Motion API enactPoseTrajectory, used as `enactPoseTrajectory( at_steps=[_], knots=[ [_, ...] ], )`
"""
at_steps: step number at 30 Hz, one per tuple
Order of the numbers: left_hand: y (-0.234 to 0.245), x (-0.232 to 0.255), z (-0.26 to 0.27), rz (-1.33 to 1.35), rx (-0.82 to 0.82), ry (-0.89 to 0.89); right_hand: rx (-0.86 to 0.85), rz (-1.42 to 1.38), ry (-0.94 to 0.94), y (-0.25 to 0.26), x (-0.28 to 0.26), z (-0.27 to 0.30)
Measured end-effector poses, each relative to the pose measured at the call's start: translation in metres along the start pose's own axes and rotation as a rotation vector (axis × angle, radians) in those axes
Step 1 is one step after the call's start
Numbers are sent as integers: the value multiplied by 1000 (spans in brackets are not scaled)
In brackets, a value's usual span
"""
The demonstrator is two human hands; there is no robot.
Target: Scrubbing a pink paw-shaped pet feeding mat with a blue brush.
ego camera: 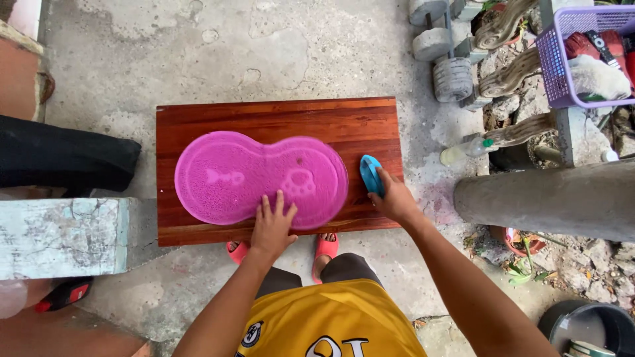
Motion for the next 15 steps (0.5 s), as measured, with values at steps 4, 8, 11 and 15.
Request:
enactPoseTrajectory(
  at_steps=[4, 8, 11, 15],
  knots=[
    [-34, 3, 8, -20, 106, -147, 73, 16, 20, 0, -16, 1],
    [-23, 3, 15, 54, 406, -244, 70, 107, -78, 12, -29, 2],
    [-1, -10, 10, 193, 493, -238, 129, 125, -85, 25, -41, 3],
    [58, -37, -2, 417, 591, -59, 201, 29, -91, 40, -55, 5]
  ],
)
Point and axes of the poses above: each hand's wrist, its own z-axis away from the middle knuckle, its own y-axis out of the back of the hand, x = y × z, the point moved 9 cm from there along -z, towards the middle knuckle, and after that the axes turned 8 degrees about x, right-handed, at the moved point
